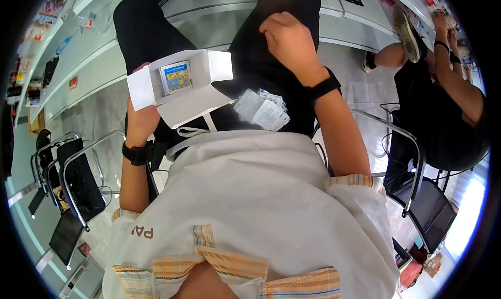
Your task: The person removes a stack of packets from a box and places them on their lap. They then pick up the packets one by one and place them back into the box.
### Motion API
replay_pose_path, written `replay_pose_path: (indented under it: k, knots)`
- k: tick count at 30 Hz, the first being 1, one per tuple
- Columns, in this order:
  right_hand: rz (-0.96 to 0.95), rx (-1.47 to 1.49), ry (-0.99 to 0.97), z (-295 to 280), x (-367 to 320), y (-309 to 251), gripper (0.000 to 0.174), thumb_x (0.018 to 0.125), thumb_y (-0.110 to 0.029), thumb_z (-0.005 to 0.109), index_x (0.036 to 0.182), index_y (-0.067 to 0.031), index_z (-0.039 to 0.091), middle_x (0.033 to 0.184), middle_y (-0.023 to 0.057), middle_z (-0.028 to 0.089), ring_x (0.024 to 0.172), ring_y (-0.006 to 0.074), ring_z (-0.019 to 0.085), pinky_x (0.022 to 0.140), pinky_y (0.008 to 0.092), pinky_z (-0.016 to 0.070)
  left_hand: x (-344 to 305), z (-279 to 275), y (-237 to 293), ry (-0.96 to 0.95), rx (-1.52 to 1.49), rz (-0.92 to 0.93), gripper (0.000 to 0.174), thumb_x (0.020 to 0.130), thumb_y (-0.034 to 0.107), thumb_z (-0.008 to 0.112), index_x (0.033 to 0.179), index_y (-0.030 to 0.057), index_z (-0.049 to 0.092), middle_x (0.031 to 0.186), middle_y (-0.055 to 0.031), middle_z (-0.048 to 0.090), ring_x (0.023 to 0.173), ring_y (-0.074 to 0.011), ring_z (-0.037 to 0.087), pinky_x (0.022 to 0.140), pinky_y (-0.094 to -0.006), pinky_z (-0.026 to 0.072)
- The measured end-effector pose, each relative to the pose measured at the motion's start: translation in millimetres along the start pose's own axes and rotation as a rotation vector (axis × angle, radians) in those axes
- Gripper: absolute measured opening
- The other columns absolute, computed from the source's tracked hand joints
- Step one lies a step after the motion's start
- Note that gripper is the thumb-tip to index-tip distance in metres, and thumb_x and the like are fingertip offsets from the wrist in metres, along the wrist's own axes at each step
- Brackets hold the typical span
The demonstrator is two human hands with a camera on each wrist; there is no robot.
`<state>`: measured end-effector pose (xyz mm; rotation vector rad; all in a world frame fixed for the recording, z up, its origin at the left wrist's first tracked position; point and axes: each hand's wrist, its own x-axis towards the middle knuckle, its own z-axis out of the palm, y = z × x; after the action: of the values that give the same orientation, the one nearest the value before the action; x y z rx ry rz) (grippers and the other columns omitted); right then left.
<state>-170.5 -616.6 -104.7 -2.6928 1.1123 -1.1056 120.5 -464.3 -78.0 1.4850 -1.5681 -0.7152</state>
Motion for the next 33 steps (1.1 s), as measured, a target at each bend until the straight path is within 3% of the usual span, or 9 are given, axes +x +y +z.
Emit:
replay_pose_path:
  k: [6,10,12,13,17,24,27,30,33]
  knots:
    - [0.009,-0.04,-0.252,-42,1,-44,0.011,0.077,-0.006,0.061,0.088,-0.006,0.064,0.082,0.0087,0.062,0.08,0.0294,0.061,0.068,0.0382,0.0514,3,0,-1,0.018,0.007,-0.009,0.069,0.065,-0.006,0.076,0.125,0.0065,0.045,0.115,-0.0088,0.058,0.107,-0.0202,0.058,0.092,-0.0306,0.0451]
    - [0.159,0.236,-0.389,-66,-5,-74,0.008,0.081,-0.007,0.06,0.088,-0.003,0.062,0.077,0.014,0.059,0.071,0.0352,0.058,0.064,0.0394,0.0474,2,2,-2,0.006,-0.043,-0.073,0.069,0.064,-0.005,0.076,0.124,0.0068,0.046,0.114,-0.0091,0.058,0.108,-0.0203,0.057,0.093,-0.0309,0.0447]
    - [0.15,0.433,-0.554,-69,-12,-78,0.01,0.081,-0.005,0.064,0.091,-0.0009,0.063,0.079,0.0109,0.063,0.066,0.0264,0.061,0.058,0.0309,0.0467,1,2,-1,0.01,-0.046,-0.061,0.069,0.064,-0.005,0.076,0.124,0.0067,0.046,0.114,-0.0092,0.058,0.108,-0.0202,0.057,0.093,-0.0309,0.0445]
    - [0.206,0.502,-0.607,-68,-17,-80,0.013,0.079,-0.008,0.067,0.089,-0.0018,0.062,0.077,0.0102,0.061,0.064,0.0256,0.059,0.057,0.032,0.0457,1,2,-1,0.013,-0.049,-0.053,0.069,0.064,-0.005,0.076,0.124,0.0067,0.046,0.114,-0.0092,0.058,0.108,-0.0202,0.057,0.094,-0.031,0.0443]
    - [0.207,0.271,-0.646,-77,-22,-90,0.023,0.071,-0.011,0.075,0.089,-0.0059,0.061,0.075,0.0087,0.055,0.067,0.025,0.058,0.059,0.0334,0.0456,0,-2,0,-0.003,-0.042,-0.016,0.069,0.064,-0.005,0.076,0.125,0.0064,0.045,0.114,-0.0093,0.058,0.108,-0.0201,0.057,0.094,-0.0309,0.0441]
    - [0.159,0.335,-0.761,-78,-29,-76,0.026,0.07,-0.008,0.073,0.092,-0.0067,0.06,0.073,0.0087,0.056,0.067,0.0258,0.058,0.059,0.0351,0.0454,1,-4,-2,0.015,0.139,0.003,0.067,0.066,-0.002,0.078,0.124,0.0045,0.046,0.11,-0.0089,0.06,0.102,-0.0207,0.059,0.087,-0.0313,0.0468]
    - [0.217,0.293,-0.895,-77,-28,-76,0.022,0.073,-0.007,0.068,0.093,-0.0076,0.058,0.084,0.0094,0.063,0.079,0.0314,0.061,0.065,0.0402,0.0471,0,-4,-4,0.015,0.226,0.013,0.067,0.066,-0.002,0.078,0.124,0.0043,0.046,0.11,-0.0099,0.06,0.102,-0.0217,0.06,0.087,-0.0312,0.0468]
    - [0.197,0.324,-0.819,-71,-33,-74,0.015,0.074,-0.005,0.065,0.087,-0.0069,0.058,0.076,0.0102,0.062,0.076,0.0315,0.061,0.063,0.0402,0.0463,0,-5,-6,-0.003,0.186,-0.019,0.068,0.066,-0.002,0.078,0.125,0.0042,0.045,0.111,-0.0107,0.06,0.102,-0.0224,0.06,0.087,-0.0315,0.0469]
    - [0.152,0.344,-0.772,-68,-36,-72,0.012,0.076,-0.003,0.065,0.083,-0.0052,0.056,0.065,0.0098,0.057,0.059,0.028,0.056,0.055,0.0357,0.0432,0,-6,-7,-0.013,0.162,-0.019,0.069,0.066,-0.002,0.078,0.126,0.0042,0.044,0.111,-0.0107,0.06,0.103,-0.0227,0.06,0.087,-0.0316,0.0468]
